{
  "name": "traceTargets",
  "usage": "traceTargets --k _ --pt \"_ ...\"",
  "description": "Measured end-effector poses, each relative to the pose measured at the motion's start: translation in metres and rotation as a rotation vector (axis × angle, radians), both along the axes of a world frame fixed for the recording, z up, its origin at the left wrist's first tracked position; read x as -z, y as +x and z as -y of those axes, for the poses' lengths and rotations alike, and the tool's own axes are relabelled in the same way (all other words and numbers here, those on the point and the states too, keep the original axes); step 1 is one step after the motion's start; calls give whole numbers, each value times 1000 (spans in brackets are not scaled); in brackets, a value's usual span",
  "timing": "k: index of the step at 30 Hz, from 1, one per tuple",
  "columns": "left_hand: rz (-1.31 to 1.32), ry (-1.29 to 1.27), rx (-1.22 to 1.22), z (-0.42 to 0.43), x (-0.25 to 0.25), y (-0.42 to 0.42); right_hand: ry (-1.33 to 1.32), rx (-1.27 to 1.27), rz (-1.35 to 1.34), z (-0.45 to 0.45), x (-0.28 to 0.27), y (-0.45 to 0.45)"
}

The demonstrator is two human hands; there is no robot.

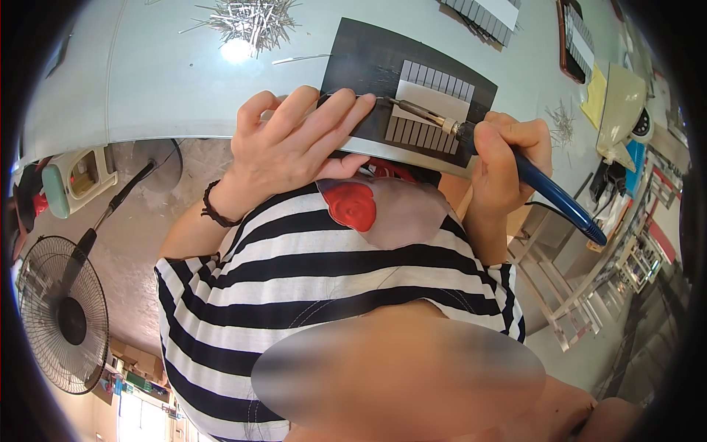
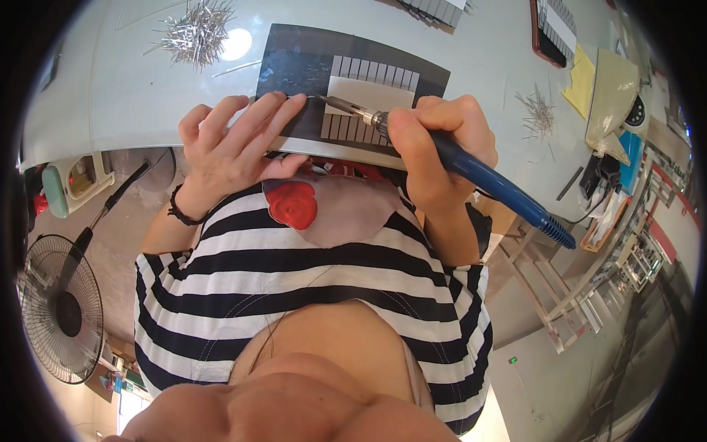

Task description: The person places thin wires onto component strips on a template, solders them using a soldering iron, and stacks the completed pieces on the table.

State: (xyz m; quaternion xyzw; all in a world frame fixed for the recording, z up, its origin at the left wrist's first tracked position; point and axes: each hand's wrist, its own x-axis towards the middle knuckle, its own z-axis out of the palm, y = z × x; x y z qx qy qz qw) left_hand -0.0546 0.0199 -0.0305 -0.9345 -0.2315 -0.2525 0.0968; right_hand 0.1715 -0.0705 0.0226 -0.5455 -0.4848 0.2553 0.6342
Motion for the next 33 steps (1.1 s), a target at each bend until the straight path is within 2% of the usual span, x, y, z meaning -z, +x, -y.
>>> traceTargets --k 26,29,31,33 --pt "-4 1 -7 1 0 1 3 -17 2 0 1 1" --pt "-1 11 -6 1 1 1 27 -23 86 1 1 2" --pt "-8 14 -8 1 1 -1 93 -87 283 -1 -1 2" --pt "-5 10 -5 1 1 -1 86 -95 285 0 -2 1"
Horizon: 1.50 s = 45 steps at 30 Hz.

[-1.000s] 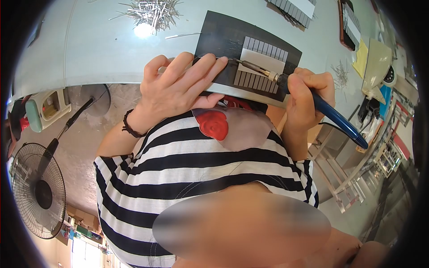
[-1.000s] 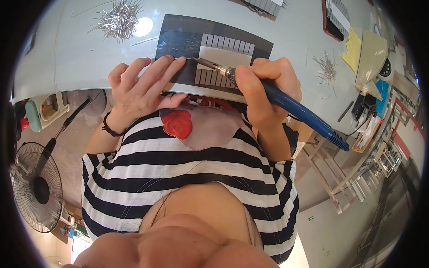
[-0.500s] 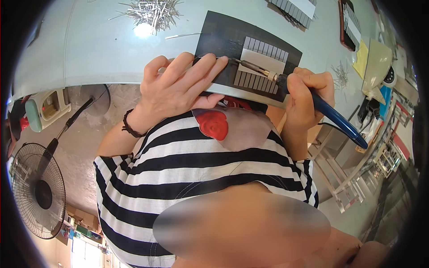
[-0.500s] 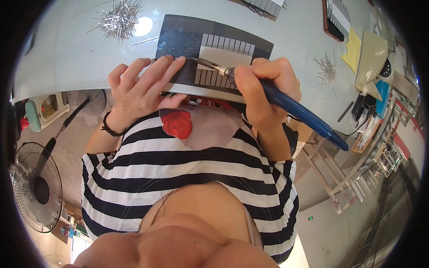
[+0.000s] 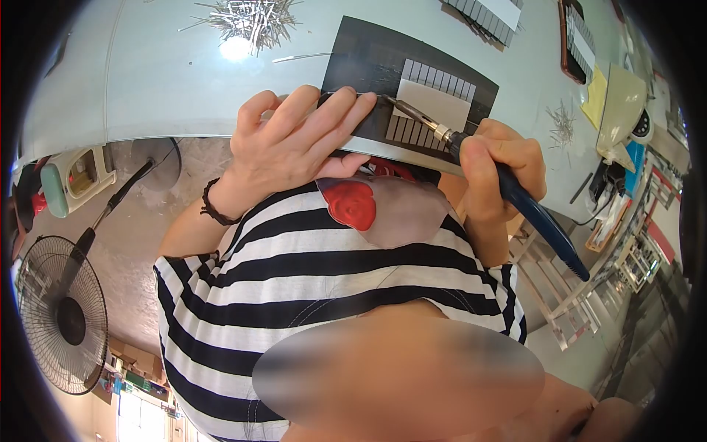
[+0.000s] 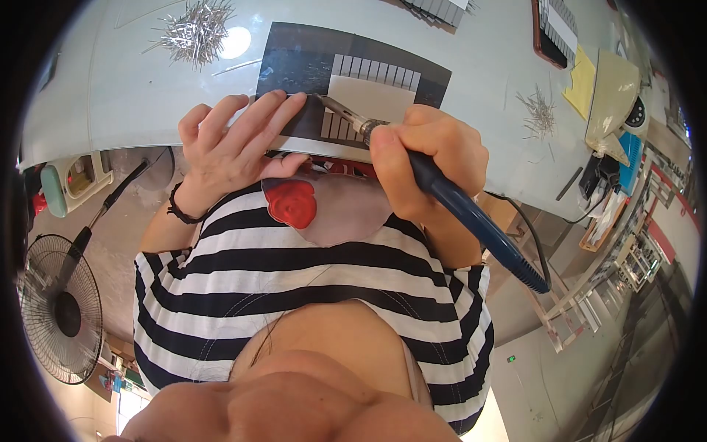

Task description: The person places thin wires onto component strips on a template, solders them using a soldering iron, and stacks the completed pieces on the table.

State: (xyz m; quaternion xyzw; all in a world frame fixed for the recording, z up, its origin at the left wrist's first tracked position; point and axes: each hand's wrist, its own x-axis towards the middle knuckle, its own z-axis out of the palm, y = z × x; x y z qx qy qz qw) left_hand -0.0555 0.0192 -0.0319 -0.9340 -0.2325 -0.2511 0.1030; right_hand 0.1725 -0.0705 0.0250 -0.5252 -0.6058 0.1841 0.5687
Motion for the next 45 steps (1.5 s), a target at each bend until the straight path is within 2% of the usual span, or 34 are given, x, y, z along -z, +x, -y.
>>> traceTargets --k 5,7,12,17,30,45 --pt "14 0 4 0 1 0 -26 -16 -69 2 7 5" --pt "20 -5 8 -1 -1 1 -74 75 -241 6 15 8" --pt "42 -15 15 -1 -1 2 -68 64 -223 12 19 7" --pt "57 -26 15 -1 -1 3 37 74 -349 12 17 8" --pt "15 -14 -3 -1 -1 3 0 125 -298 7 13 6" --pt "2 -23 -4 -2 -4 3 -19 46 -266 4 15 7"
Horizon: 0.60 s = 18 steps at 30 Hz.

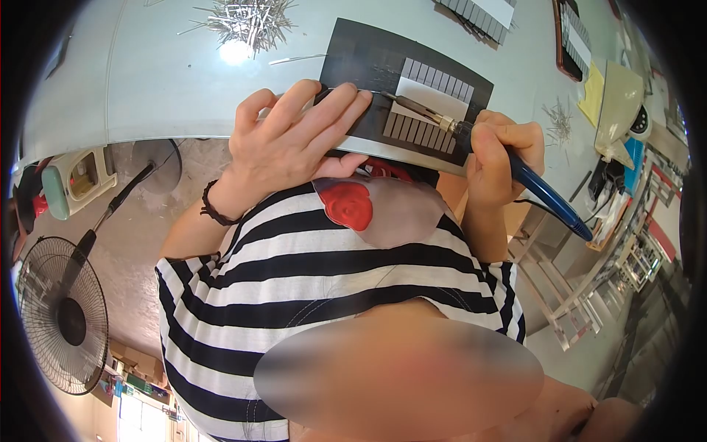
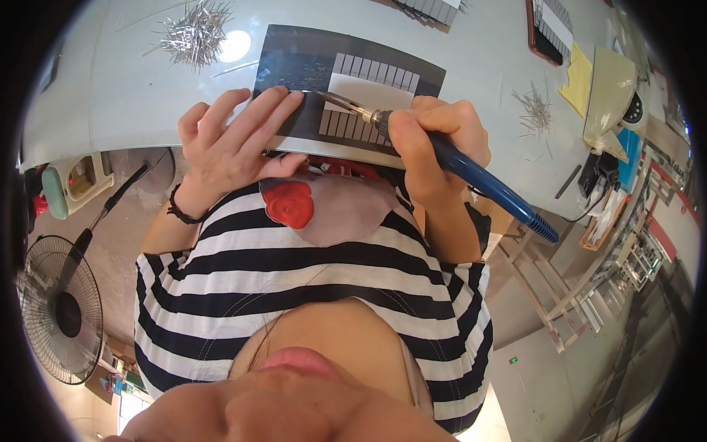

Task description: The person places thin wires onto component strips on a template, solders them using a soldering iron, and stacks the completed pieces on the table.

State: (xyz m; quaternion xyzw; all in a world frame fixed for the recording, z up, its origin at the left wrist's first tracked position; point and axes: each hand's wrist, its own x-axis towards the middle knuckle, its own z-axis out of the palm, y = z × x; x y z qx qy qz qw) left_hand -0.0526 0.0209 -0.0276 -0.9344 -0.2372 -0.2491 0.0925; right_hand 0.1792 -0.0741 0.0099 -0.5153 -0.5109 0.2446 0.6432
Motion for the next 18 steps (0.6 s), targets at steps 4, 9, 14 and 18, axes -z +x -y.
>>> traceTargets --k 4,9,14,18 --pt "1 1 0 1 1 1 -6 6 0 0 0 1" --pt "-3 -6 1 1 1 1 -4 9 -4 0 0 1" --pt "-10 -9 -1 1 1 1 13 3 -12 -1 1 0" --pt "-12 -5 0 1 1 0 12 -26 15 1 4 4"
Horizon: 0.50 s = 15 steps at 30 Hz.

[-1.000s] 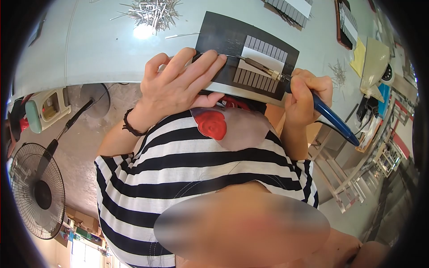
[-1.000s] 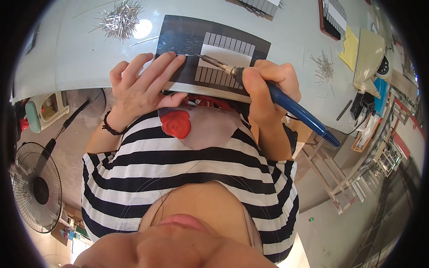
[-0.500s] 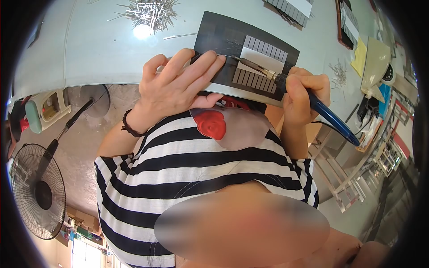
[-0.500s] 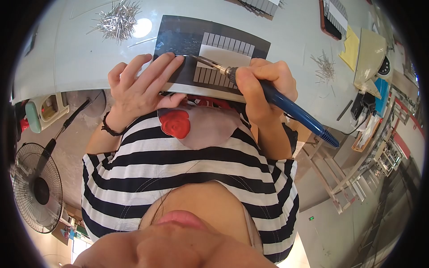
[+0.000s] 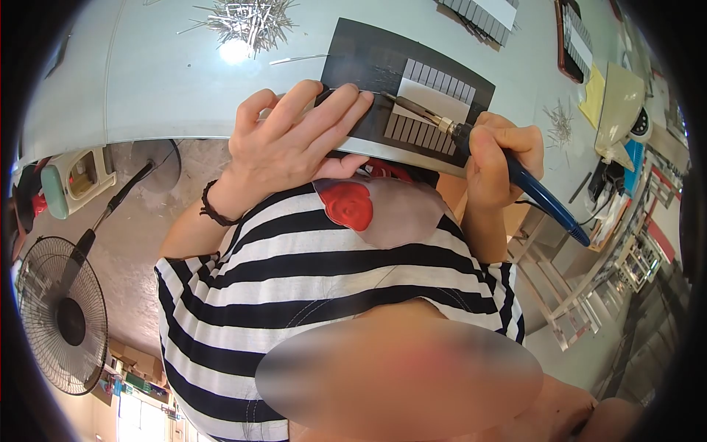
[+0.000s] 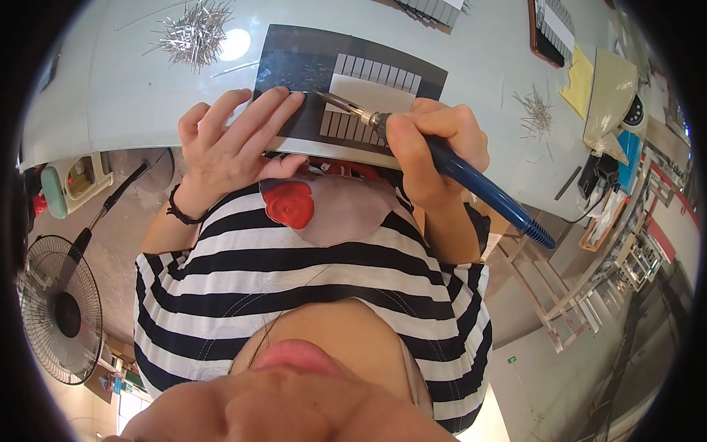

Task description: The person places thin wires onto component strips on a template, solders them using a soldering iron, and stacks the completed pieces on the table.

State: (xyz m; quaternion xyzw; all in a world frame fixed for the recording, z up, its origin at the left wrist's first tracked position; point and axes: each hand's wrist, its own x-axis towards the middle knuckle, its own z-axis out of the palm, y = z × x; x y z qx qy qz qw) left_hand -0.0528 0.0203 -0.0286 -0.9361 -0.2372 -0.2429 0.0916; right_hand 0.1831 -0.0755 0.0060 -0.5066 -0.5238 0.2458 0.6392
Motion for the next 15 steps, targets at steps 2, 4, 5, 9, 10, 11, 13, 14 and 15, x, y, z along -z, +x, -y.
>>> traceTargets --k 2,4,5,9,10,11,13,14,15 --pt "-2 1 2 0 0 0 11 15 69 1 1 0" --pt "0 2 0 0 0 0 21 12 94 0 -1 -3" --pt "0 1 0 0 0 1 31 10 120 0 -4 -4" --pt "10 13 -3 0 2 0 -69 21 226 3 -14 -8" --pt "10 19 -4 0 2 0 -61 64 228 4 -8 -5" --pt "9 17 -1 1 1 0 -57 87 230 2 -7 -4" --pt "13 17 -1 0 0 1 -84 59 42 -4 -8 -1" --pt "15 24 -3 -1 0 1 -112 4 -149 -7 -10 0" --pt "20 18 1 -2 0 1 -108 0 -148 -8 -10 0"
